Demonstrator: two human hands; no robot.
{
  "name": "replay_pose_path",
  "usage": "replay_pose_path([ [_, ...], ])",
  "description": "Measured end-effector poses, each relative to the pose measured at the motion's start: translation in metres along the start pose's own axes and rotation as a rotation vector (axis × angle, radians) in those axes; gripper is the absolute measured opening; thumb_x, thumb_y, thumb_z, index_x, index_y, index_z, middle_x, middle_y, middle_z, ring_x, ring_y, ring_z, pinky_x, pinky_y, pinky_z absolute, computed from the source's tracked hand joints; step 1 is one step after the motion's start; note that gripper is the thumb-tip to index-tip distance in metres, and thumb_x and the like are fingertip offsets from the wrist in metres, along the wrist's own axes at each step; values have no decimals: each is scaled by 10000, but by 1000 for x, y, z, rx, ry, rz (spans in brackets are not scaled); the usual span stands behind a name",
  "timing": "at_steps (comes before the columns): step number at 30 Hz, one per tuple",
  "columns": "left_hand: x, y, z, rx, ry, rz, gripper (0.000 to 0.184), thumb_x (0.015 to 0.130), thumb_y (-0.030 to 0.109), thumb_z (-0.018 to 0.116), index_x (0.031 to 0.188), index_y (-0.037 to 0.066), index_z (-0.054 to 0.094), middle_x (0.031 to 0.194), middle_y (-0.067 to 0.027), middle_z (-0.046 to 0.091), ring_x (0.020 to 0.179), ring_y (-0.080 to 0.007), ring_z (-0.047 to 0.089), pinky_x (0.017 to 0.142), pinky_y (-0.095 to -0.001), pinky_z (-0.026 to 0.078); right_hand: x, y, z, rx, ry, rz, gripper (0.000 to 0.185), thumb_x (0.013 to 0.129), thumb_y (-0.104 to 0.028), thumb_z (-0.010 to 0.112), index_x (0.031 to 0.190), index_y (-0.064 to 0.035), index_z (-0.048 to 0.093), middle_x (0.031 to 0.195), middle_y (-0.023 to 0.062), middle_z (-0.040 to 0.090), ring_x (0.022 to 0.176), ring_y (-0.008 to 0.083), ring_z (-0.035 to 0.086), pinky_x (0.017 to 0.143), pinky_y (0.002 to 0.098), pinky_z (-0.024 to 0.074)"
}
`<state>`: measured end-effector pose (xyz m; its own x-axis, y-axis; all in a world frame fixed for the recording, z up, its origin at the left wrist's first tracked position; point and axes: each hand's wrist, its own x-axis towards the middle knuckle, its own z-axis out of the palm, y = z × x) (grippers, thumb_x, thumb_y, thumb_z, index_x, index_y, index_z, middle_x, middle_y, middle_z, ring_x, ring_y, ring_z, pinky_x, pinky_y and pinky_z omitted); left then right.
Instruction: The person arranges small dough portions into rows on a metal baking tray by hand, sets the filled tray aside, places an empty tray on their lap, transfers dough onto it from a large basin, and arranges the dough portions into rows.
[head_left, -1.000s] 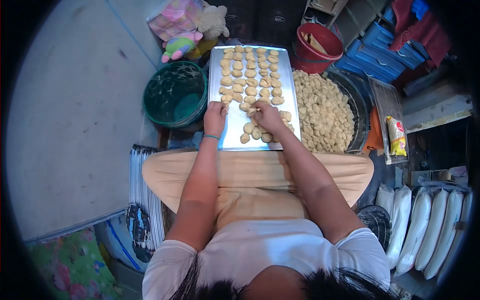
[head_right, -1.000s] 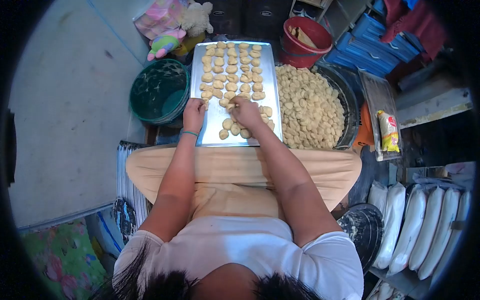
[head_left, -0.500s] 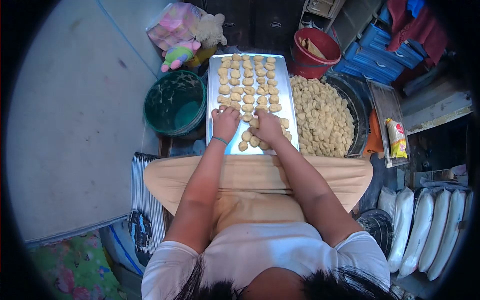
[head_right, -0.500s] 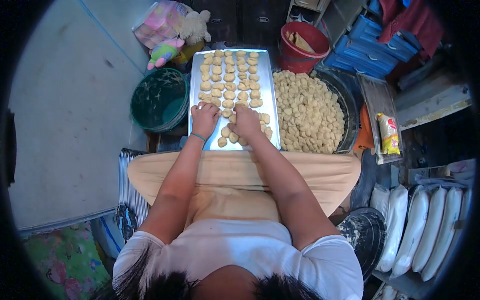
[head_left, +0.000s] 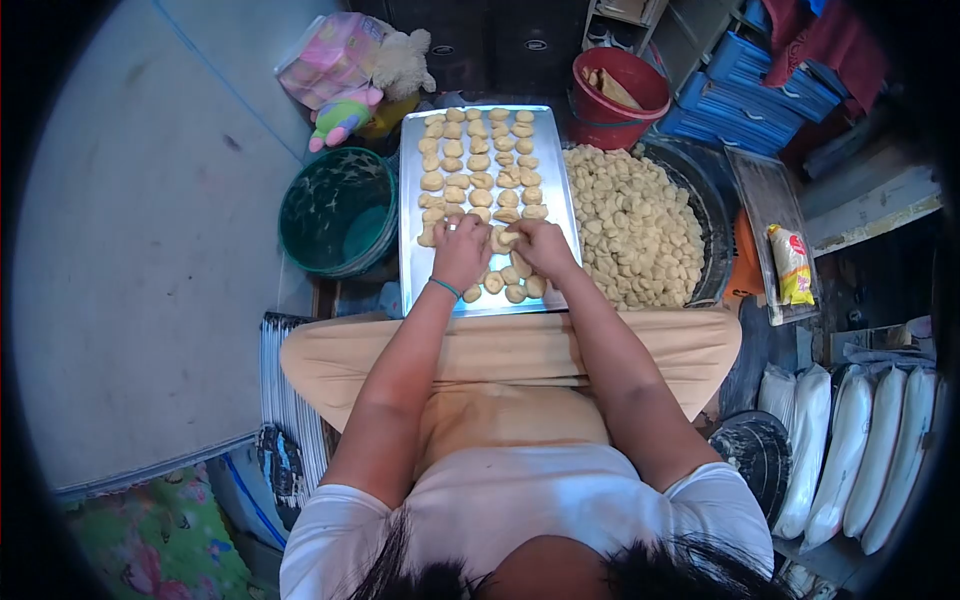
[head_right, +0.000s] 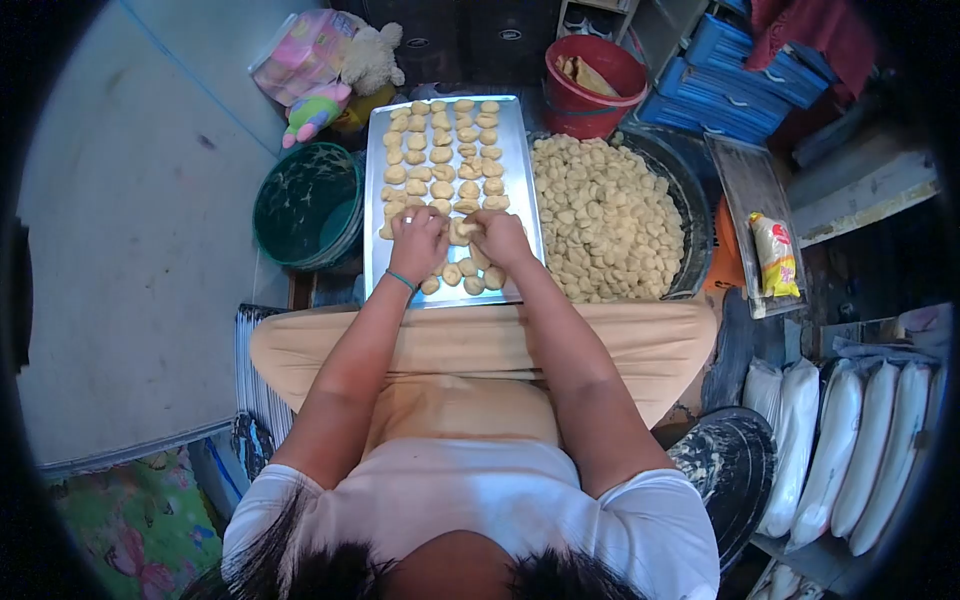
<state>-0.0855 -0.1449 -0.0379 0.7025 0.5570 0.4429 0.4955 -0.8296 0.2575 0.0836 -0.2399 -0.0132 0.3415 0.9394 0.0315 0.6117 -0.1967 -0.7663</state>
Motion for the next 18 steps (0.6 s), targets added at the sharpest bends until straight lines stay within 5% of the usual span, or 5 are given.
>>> replay_pose_path([
  [3,2,14,-12,-42,-63,38,196,778,194,705,966,138,697,1093,-18,599,1098,-248,500,923,-472,314,4,19,1,366,193,97,323,779,-123,688,1094,-59,661,877,145,668,782,257,639,719,366,514],
  [6,7,13,0,-10,-116,40,166,781,177,701,944,149,695,1062,-2,624,1095,-237,508,903,-470,313,1,44,-10,167,214,-11,326,781,-154,707,1090,-61,657,854,158,673,780,285,652,724,374,520],
  [11,24,20,11,-88,-214,-47,111,797,141,676,904,168,684,978,-3,671,1046,-237,539,878,-441,310,-11,49,-27,72,-177,44,283,779,-178,712,1041,-73,687,887,170,691,834,313,666,755,383,525],
  [14,36,25,7,-110,-273,-121,133,787,124,662,916,149,680,1017,-35,661,1018,-252,560,903,-450,326,-12,48,-34,300,-72,242,290,772,-182,732,1029,-55,691,910,154,685,819,303,664,747,394,522],
  [18,35,29,7,-45,-95,31,169,779,99,652,943,125,678,1032,-65,633,989,-269,585,879,-438,402,-5,61,-18,43,318,-74,326,745,-165,769,1051,-78,695,960,105,660,918,294,612,809,397,490],
])
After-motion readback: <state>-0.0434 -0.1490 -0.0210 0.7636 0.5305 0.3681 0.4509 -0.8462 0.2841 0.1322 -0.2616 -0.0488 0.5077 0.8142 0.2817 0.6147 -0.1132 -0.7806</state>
